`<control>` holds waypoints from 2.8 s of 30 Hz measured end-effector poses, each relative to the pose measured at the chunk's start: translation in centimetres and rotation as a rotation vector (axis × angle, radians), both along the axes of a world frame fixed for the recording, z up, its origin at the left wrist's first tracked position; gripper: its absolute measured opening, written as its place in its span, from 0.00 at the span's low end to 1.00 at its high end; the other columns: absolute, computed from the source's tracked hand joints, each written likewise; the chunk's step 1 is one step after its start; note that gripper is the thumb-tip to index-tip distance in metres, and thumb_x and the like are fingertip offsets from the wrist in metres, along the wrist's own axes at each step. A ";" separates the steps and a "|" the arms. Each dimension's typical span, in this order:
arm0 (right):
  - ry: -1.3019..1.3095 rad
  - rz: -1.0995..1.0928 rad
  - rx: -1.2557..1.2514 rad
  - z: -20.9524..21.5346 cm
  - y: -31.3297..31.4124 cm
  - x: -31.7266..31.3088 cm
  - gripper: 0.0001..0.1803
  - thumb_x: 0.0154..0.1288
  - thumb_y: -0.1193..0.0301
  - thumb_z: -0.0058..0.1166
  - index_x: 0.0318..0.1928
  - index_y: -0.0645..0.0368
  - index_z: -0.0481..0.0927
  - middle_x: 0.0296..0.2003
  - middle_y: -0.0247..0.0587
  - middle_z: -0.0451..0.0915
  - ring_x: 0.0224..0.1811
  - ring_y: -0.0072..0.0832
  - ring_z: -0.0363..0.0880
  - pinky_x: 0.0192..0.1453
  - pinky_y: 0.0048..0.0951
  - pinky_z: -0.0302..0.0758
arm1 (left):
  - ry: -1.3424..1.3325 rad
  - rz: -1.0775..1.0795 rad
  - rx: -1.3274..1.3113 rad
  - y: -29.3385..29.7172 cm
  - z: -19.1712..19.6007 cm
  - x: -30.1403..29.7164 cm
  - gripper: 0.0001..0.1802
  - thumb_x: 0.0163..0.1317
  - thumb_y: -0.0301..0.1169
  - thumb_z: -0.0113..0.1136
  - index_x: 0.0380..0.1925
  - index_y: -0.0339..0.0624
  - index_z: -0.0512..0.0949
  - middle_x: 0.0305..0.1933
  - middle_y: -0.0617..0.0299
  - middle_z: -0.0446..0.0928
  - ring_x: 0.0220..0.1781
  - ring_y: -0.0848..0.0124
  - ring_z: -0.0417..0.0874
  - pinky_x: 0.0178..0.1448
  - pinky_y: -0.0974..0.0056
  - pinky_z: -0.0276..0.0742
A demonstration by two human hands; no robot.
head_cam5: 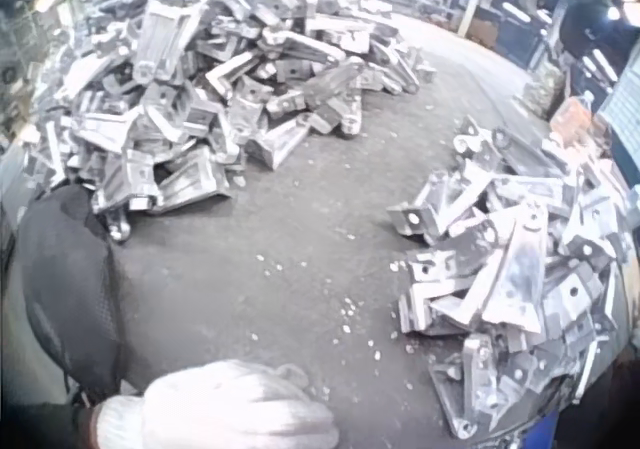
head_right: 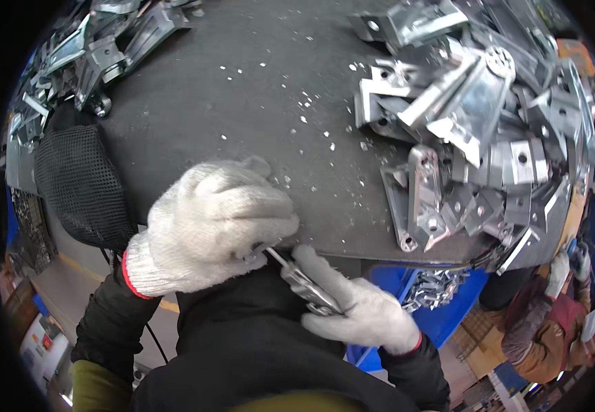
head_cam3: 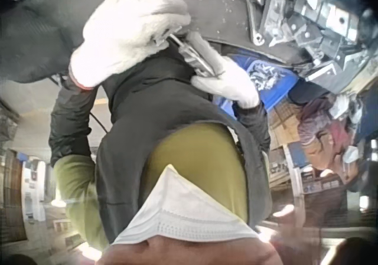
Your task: The person picks metal parts from a pile on a workbench, deburrs them with a handheld pneumatic tool, and stacks the finished parts into another pile.
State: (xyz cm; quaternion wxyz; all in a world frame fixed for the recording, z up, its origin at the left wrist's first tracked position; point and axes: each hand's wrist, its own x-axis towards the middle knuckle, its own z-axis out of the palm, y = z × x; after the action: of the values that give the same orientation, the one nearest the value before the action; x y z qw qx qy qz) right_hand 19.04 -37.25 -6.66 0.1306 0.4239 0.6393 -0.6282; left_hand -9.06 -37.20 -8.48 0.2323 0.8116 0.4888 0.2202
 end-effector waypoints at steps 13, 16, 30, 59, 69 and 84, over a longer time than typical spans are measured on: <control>0.086 -0.318 -0.295 -1.9 -3.1 -0.9 0.57 0.59 0.72 0.75 0.85 0.57 0.54 0.74 0.52 0.72 0.76 0.38 0.73 0.78 0.38 0.70 | -0.091 -0.025 -0.002 0.2 -0.6 -0.7 0.23 0.51 0.35 0.72 0.50 0.56 0.86 0.53 0.66 0.81 0.58 0.63 0.84 0.64 0.55 0.86; 0.132 -0.266 -0.103 -2.9 -3.9 -0.3 0.54 0.58 0.71 0.77 0.82 0.60 0.60 0.71 0.56 0.75 0.73 0.42 0.77 0.76 0.39 0.73 | -0.093 -0.048 -0.025 0.3 -0.7 -0.8 0.22 0.51 0.35 0.71 0.50 0.55 0.85 0.52 0.65 0.80 0.56 0.63 0.84 0.64 0.55 0.86; 0.077 -0.005 -0.145 -1.2 -2.6 -1.3 0.43 0.68 0.66 0.71 0.78 0.56 0.63 0.64 0.49 0.83 0.60 0.48 0.88 0.59 0.39 0.87 | 0.028 -0.160 -0.044 0.7 -0.5 -1.3 0.25 0.52 0.35 0.68 0.54 0.55 0.84 0.57 0.68 0.80 0.64 0.62 0.81 0.68 0.56 0.83; -0.149 -0.094 0.189 4.4 -4.0 5.1 0.44 0.63 0.53 0.73 0.78 0.43 0.71 0.49 0.51 0.83 0.36 0.44 0.87 0.41 0.43 0.84 | -0.675 0.113 -0.324 1.1 2.5 -2.7 0.37 0.24 0.28 0.83 0.46 0.36 0.90 0.56 0.50 0.86 0.60 0.55 0.86 0.68 0.51 0.80; -0.131 -0.230 0.608 2.6 -2.6 3.6 0.41 0.65 0.51 0.68 0.78 0.30 0.71 0.34 0.51 0.84 0.33 0.51 0.88 0.39 0.48 0.84 | -1.186 0.273 -0.318 1.4 4.7 3.6 0.33 0.36 0.32 0.83 0.46 0.31 0.84 0.55 0.39 0.84 0.56 0.51 0.86 0.61 0.53 0.83; -0.262 -0.182 0.609 0.9 -3.0 0.7 0.51 0.64 0.48 0.68 0.84 0.35 0.57 0.45 0.60 0.86 0.44 0.57 0.89 0.49 0.52 0.85 | 0.119 -0.187 0.409 25.4 14.9 24.1 0.16 0.65 0.42 0.65 0.45 0.45 0.88 0.52 0.49 0.86 0.58 0.50 0.87 0.71 0.48 0.76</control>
State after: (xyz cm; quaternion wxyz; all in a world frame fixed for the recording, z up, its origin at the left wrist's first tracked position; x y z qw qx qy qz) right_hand 19.69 -40.28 -5.76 0.0225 0.5759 0.7348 -0.3576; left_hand 15.09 -11.76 6.42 0.0530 0.8952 0.3694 0.2438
